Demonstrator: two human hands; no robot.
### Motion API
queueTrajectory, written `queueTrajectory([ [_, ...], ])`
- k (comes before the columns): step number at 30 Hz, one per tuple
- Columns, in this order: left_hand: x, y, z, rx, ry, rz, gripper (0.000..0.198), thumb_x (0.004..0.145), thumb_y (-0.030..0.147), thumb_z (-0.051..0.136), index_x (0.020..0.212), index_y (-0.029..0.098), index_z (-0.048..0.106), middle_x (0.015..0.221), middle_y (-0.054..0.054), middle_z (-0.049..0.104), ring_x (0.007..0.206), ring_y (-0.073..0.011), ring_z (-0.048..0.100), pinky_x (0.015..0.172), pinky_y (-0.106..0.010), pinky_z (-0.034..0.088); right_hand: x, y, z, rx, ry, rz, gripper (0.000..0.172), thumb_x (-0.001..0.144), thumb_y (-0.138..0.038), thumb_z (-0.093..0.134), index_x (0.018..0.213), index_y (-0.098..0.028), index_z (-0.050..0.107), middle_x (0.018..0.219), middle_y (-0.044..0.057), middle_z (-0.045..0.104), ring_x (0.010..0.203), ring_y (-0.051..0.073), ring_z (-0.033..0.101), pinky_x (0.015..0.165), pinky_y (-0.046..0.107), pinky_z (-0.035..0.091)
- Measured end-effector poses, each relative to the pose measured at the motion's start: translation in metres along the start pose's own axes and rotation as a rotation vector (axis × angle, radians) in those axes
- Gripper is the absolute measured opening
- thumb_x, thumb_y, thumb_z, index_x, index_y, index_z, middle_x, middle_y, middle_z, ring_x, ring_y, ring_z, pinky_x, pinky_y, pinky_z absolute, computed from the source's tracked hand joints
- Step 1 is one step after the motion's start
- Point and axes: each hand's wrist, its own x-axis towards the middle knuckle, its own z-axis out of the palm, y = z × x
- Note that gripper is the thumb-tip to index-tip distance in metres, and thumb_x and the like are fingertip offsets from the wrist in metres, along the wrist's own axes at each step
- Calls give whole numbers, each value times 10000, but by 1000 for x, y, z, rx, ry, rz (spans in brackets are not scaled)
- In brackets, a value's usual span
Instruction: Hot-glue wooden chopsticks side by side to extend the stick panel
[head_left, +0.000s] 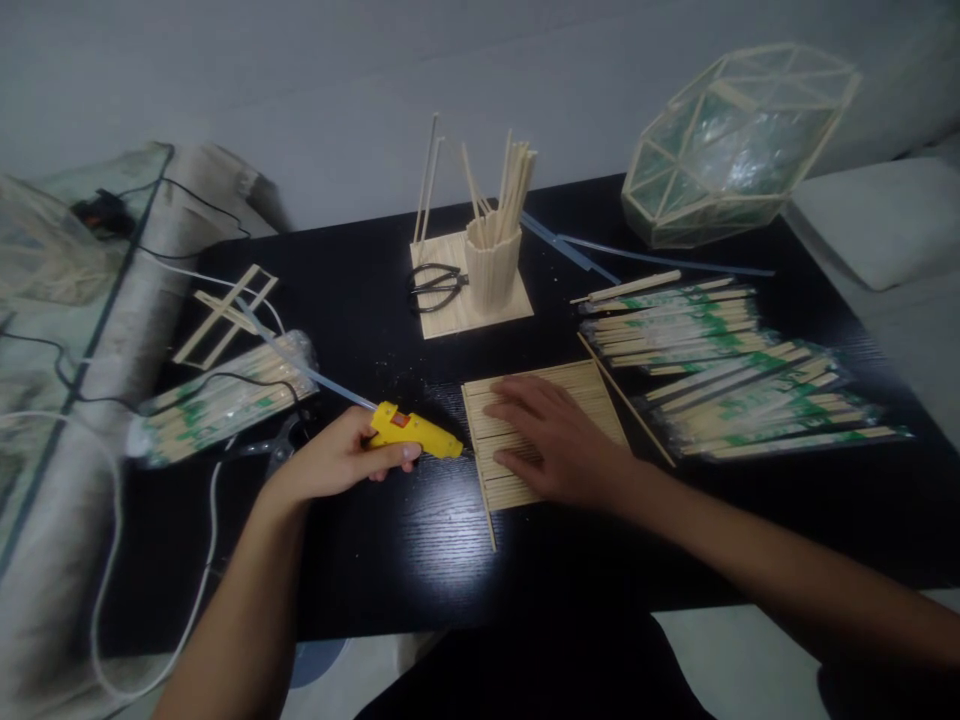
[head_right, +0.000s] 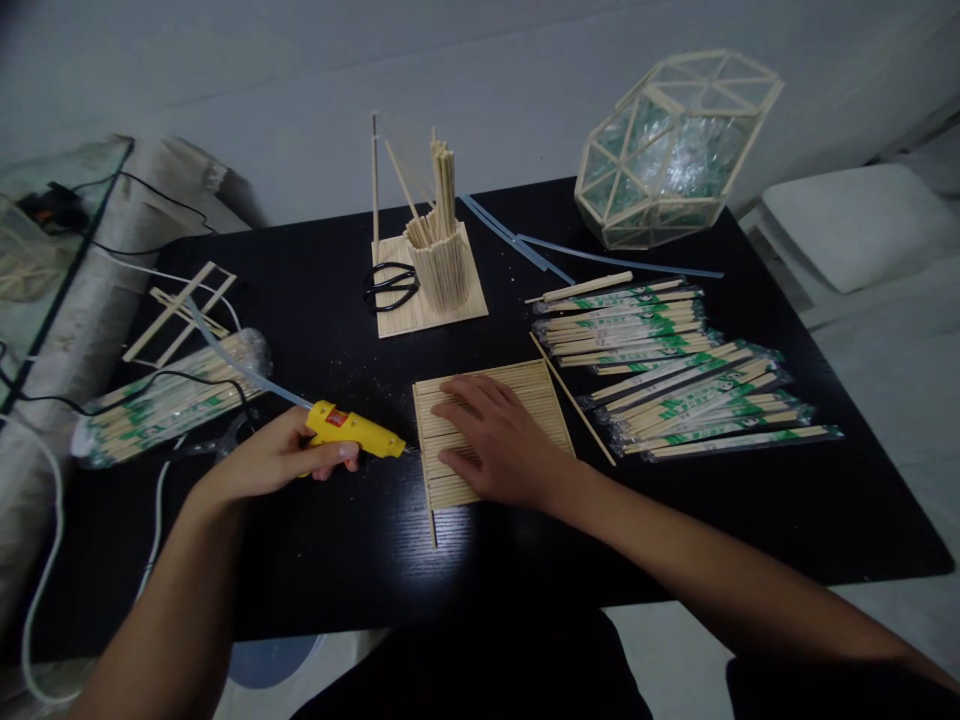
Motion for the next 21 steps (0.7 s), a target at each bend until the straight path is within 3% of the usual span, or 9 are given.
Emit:
queueTrajectory([
  [7, 1, -1, 1, 11, -3, 4, 292, 922, 428, 751, 887, 139, 782, 773, -61, 781, 540, -97, 606, 493, -179, 503, 0, -9, 4, 39, 27, 92, 376, 943, -246, 682, 1315, -202, 647, 1505, 185, 605, 1449, 365, 544, 1211, 634, 468],
  [21, 1, -8, 4, 55, 2, 19, 328, 952, 464, 746, 933, 141, 800, 792, -63, 787, 596, -116, 663, 533, -187, 553, -3, -14, 12, -5, 70, 85, 330, 948, -211, 635, 1276, -179, 630, 1517, 210, 604, 1478, 369, 529, 1237, 636, 437],
])
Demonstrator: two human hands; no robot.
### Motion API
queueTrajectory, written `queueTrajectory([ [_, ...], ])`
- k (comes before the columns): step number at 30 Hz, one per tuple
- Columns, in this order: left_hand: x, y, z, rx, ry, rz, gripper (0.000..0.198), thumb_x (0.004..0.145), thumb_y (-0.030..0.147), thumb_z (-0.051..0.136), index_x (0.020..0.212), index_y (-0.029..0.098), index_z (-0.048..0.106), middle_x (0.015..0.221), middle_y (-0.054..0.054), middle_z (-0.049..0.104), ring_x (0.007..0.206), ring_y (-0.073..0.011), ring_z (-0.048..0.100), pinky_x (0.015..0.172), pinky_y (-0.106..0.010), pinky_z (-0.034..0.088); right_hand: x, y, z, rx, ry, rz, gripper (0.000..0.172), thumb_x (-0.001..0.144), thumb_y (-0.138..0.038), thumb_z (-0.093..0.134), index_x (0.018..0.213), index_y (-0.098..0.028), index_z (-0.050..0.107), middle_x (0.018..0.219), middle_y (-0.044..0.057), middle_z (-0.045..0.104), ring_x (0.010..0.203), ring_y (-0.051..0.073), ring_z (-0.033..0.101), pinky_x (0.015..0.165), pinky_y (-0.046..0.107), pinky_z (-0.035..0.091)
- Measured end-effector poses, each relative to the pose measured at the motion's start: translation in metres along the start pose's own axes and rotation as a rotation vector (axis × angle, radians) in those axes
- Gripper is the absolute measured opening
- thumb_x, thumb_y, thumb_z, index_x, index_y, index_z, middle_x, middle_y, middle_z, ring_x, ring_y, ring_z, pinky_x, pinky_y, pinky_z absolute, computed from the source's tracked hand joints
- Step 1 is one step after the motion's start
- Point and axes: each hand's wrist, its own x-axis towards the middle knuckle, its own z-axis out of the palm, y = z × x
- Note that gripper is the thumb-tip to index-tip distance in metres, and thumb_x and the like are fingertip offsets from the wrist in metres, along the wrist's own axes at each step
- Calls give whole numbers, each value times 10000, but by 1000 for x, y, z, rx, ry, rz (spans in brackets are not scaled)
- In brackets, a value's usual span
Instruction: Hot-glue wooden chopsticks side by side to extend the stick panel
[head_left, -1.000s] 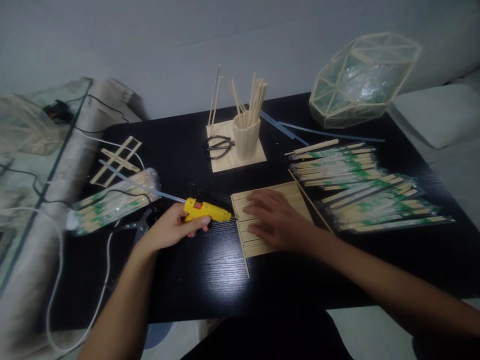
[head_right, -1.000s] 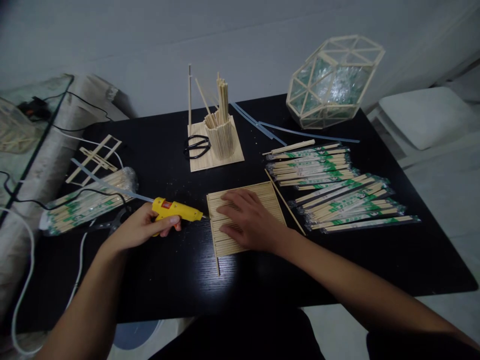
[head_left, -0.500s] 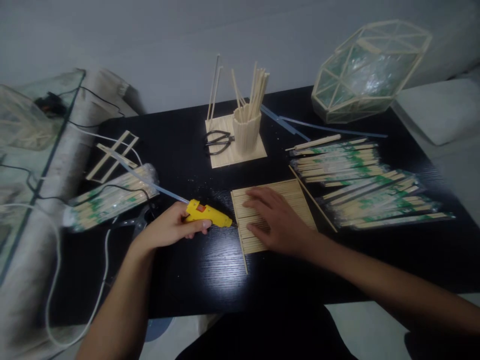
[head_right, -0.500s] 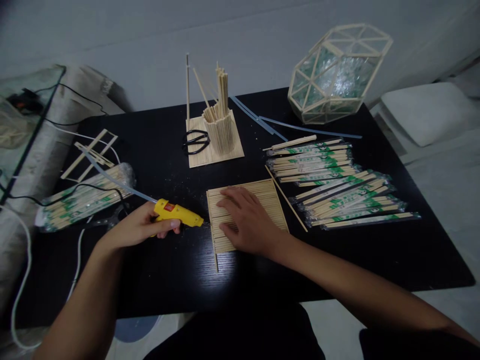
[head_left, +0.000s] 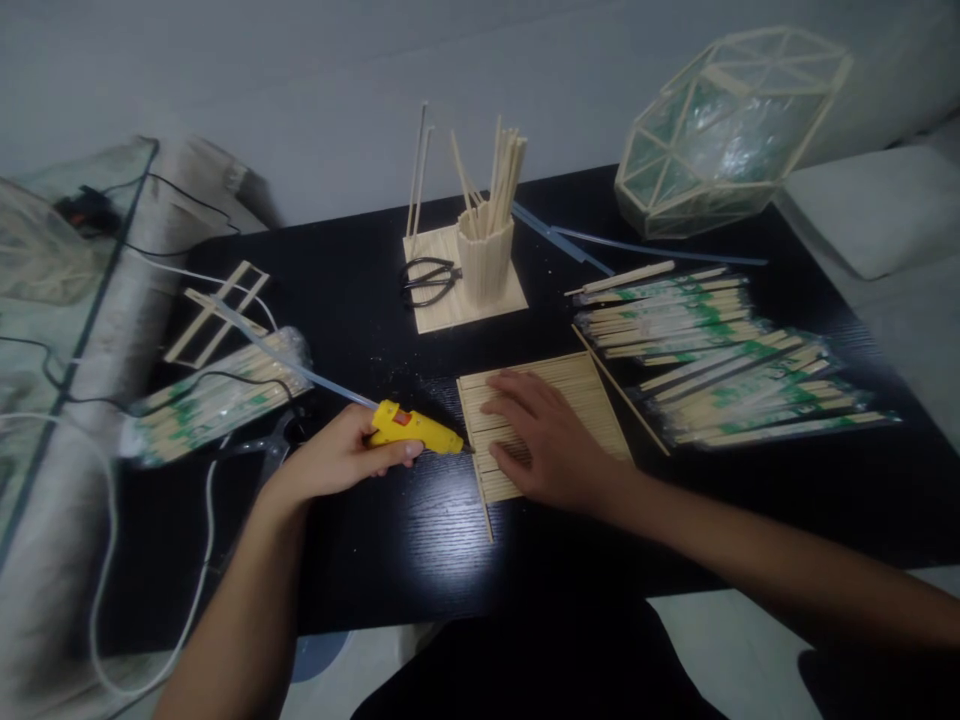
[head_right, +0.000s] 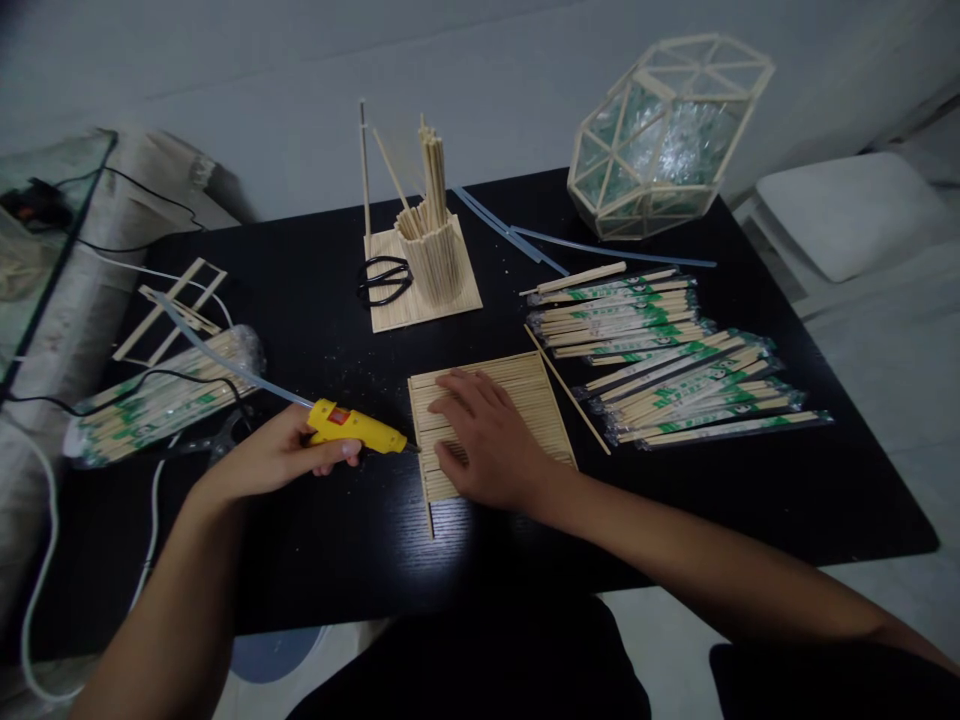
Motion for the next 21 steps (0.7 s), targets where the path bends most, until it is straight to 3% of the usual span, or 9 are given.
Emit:
queueTrajectory([
  [14, -2, 12, 2, -1, -19, -37, 270, 895, 412, 796, 848, 146, 796, 728, -53, 769, 528, -103, 620, 484, -173, 526, -1, 2, 3, 12, 24, -29, 329, 940, -201, 624, 1265, -153, 640, 1511, 219, 599, 1511, 363, 491, 1260, 612, 412],
  [21, 0, 11, -1, 14, 5, -87, 408, 941, 504, 739, 795, 129, 805, 502, 3, 607, 455, -98, 560, 453, -170, 447, -1, 4, 5, 21, 29, -30, 340, 931, -182, 617, 1266, -128, 647, 1513, 229, 595, 1513, 366, 488, 1283, 595, 385],
])
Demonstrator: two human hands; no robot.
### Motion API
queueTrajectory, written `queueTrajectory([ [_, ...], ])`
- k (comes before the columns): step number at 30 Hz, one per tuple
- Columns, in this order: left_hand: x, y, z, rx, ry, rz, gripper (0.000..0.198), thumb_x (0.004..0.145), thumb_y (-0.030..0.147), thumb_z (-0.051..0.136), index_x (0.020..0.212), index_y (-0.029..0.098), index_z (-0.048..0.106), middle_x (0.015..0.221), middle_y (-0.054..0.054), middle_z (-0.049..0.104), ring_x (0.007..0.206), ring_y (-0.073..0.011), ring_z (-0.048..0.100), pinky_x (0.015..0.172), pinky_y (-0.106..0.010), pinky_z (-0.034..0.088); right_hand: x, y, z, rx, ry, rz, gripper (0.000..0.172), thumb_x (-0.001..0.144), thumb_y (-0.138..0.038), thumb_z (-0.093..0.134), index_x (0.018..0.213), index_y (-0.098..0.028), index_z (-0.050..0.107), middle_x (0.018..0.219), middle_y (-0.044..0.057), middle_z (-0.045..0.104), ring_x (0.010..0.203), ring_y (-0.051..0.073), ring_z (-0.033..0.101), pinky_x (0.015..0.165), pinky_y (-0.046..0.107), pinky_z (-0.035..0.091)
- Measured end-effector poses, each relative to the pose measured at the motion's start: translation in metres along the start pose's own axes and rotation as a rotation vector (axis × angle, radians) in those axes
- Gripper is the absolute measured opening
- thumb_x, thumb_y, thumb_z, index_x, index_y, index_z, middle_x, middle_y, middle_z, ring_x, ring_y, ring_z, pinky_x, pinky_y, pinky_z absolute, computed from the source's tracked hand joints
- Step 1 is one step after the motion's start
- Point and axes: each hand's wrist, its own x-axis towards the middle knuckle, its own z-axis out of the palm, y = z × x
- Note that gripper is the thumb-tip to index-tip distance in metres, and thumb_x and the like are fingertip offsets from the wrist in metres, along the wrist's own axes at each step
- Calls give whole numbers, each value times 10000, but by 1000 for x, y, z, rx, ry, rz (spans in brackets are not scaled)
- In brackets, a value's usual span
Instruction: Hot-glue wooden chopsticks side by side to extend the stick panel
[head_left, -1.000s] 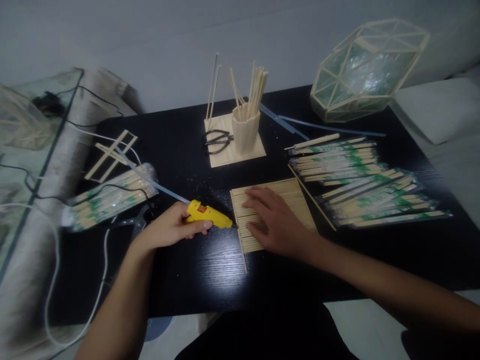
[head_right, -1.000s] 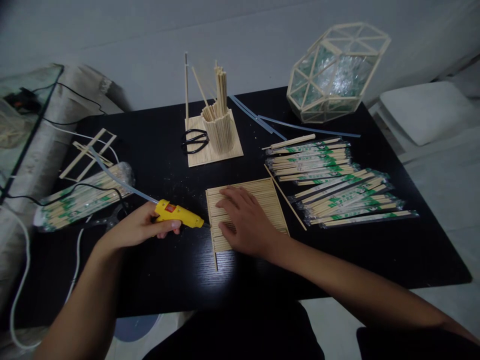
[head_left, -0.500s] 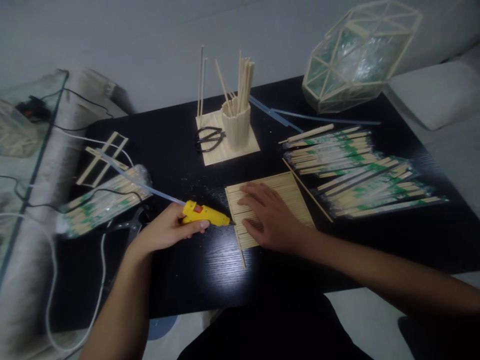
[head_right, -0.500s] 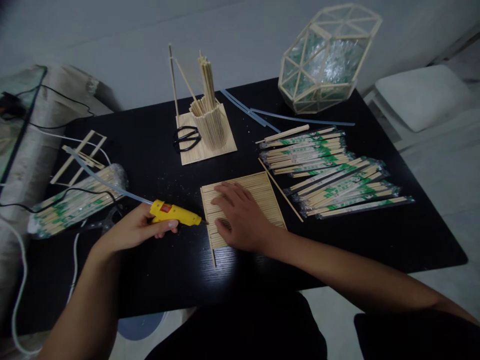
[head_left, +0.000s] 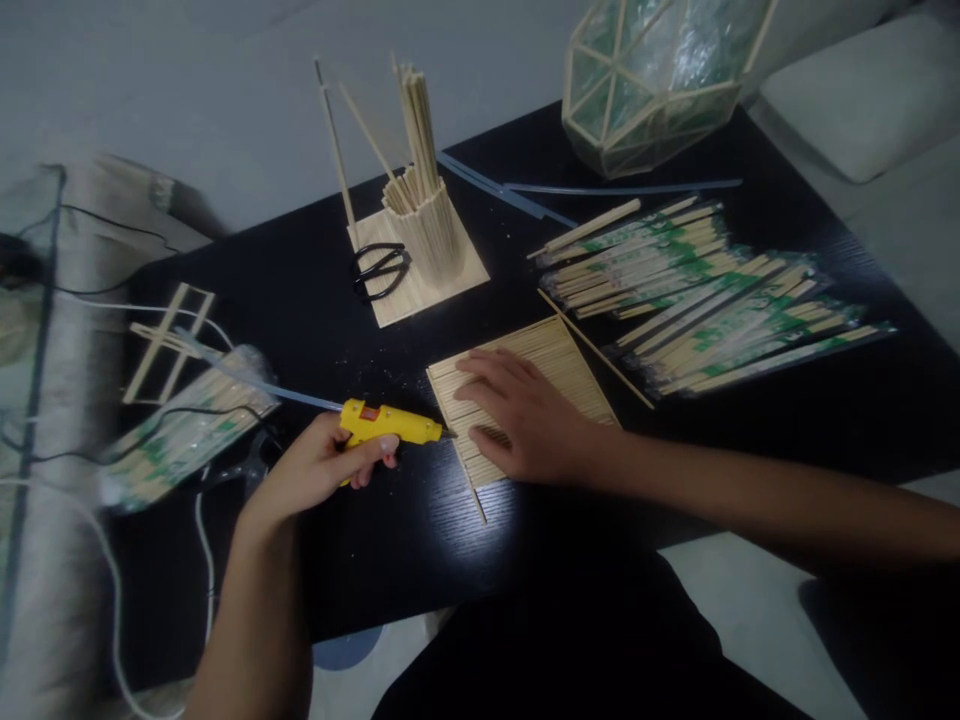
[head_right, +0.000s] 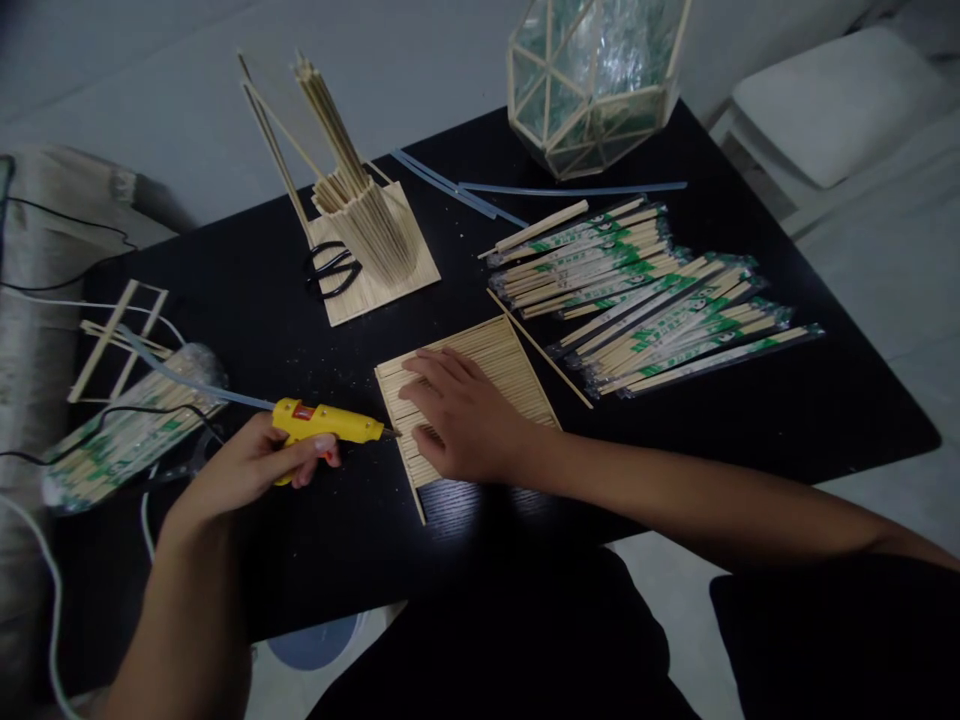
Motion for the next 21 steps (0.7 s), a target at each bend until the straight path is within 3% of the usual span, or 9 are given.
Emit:
queueTrajectory([
  [21, -1, 5, 2, -26, -113, 31, 344, 946, 456, 758, 822, 136, 782, 521, 26, 595, 462, -91, 536, 445, -174, 423, 0, -2, -3, -10, -36, 14, 344, 949, -194, 610, 1290, -157, 634, 1528, 221, 572, 1532, 359, 460, 1290, 625, 367],
])
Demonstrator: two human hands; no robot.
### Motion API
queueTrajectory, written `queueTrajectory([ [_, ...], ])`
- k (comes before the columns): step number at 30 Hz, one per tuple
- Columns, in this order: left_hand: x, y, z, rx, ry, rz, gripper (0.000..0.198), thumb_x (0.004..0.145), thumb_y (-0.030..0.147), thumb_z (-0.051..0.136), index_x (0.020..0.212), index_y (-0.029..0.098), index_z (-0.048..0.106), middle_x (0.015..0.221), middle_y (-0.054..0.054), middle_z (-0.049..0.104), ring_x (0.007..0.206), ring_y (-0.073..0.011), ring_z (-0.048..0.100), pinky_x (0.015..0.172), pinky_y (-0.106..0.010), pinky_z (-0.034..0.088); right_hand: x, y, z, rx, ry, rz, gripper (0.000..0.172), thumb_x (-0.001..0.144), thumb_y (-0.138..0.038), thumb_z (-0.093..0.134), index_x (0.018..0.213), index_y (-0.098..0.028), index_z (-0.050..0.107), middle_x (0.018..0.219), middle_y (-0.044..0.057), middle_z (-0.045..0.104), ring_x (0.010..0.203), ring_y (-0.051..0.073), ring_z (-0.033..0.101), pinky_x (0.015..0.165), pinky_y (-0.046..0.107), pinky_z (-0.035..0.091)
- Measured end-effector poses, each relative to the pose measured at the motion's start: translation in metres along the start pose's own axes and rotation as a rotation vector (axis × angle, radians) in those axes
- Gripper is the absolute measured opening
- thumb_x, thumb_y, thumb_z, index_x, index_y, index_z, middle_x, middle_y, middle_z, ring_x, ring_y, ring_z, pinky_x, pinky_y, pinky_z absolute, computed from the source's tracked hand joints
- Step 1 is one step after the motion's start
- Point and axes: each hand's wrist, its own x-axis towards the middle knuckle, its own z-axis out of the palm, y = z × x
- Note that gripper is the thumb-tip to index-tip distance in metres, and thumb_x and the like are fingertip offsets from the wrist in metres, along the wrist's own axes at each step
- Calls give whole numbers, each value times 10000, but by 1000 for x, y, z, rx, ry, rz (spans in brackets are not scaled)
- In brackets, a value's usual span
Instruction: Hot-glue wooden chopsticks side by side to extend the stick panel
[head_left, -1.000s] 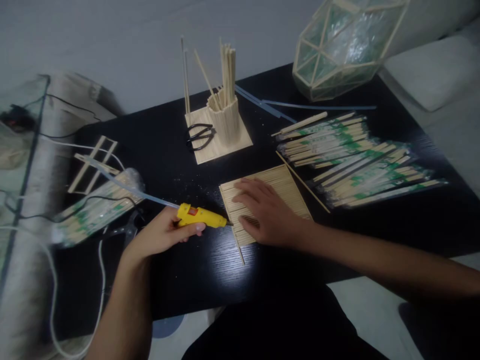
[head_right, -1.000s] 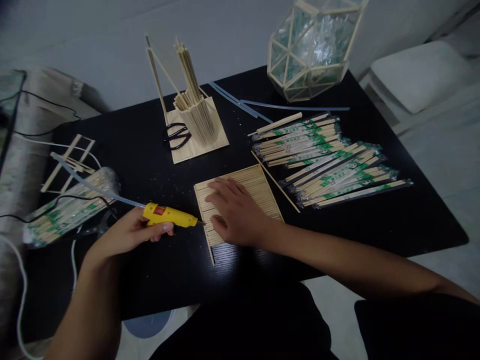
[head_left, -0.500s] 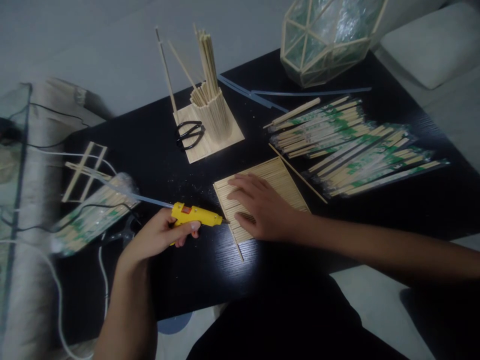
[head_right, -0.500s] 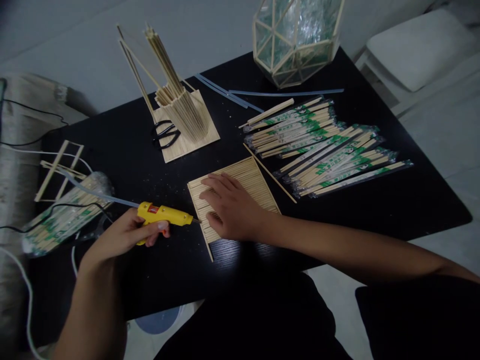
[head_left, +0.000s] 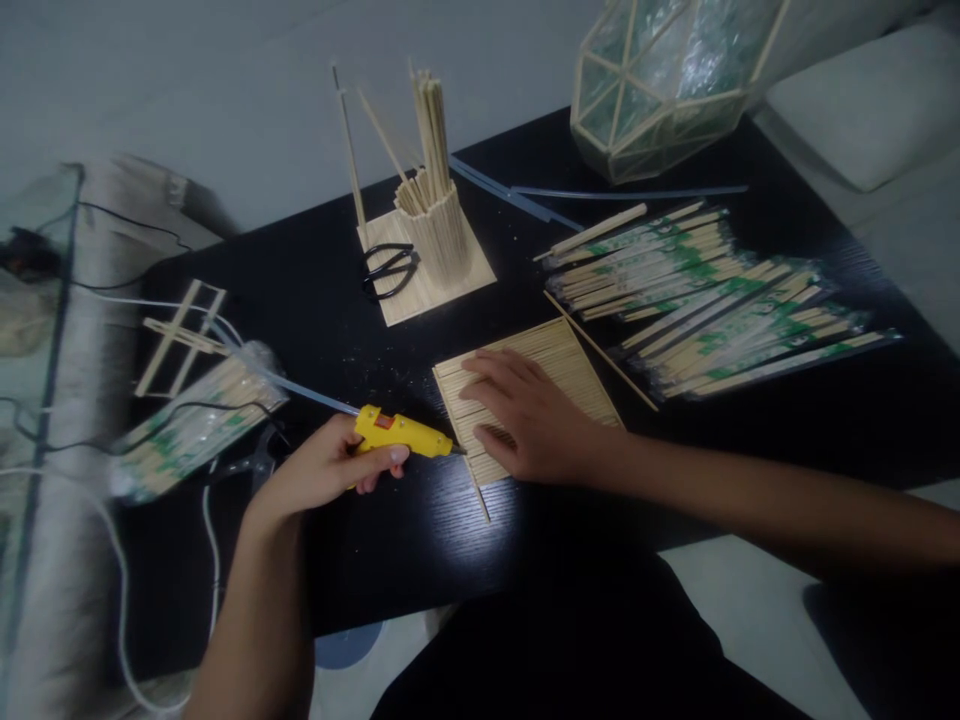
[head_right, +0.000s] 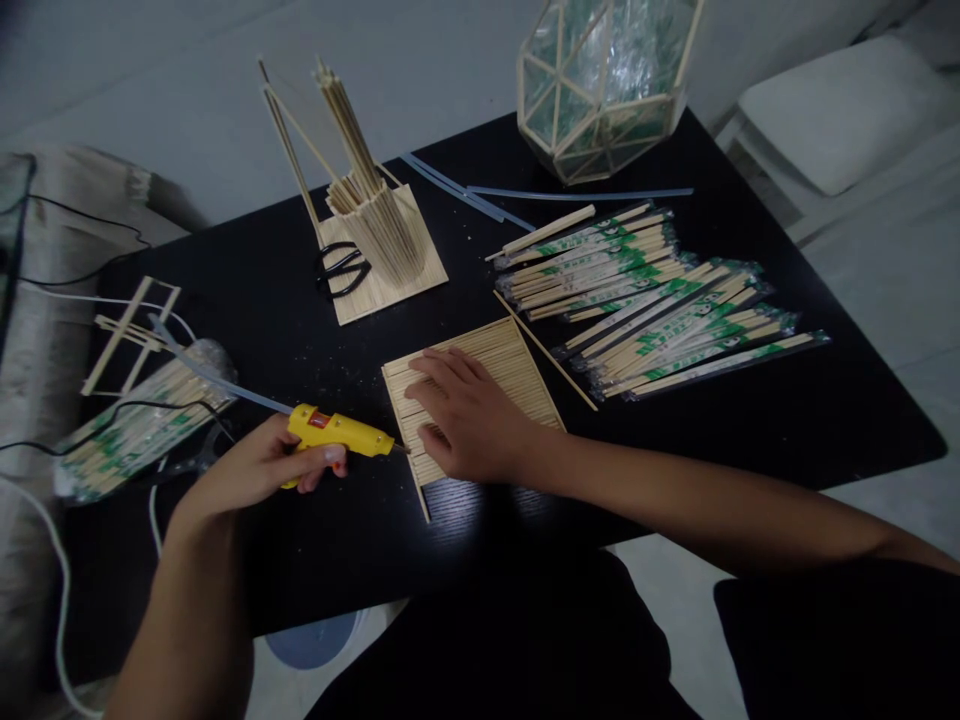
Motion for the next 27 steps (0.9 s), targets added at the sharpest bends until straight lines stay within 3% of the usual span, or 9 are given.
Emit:
queueTrajectory([
  [17, -1, 0, 1, 12, 81, -12, 337, 929, 467, 773, 832, 144, 774, 568, 18, 613, 500, -100, 568, 447, -170, 469, 1, 2, -2, 29, -23, -9, 376, 918, -152, 594, 1290, -147, 645, 1537, 230, 557, 1535, 376, 437, 1280, 641, 371],
  [27, -3, -3, 1, -8, 38, 4, 271, 907, 413, 798, 878, 144, 786, 732, -45, 757, 545, -105, 632, 473, -170, 521, 1, 2, -3, 17, -11, -23, 380, 888, -122, 587, 1260, -130, 663, 1522, 238, 562, 1529, 381, 428, 1269, 633, 388],
])
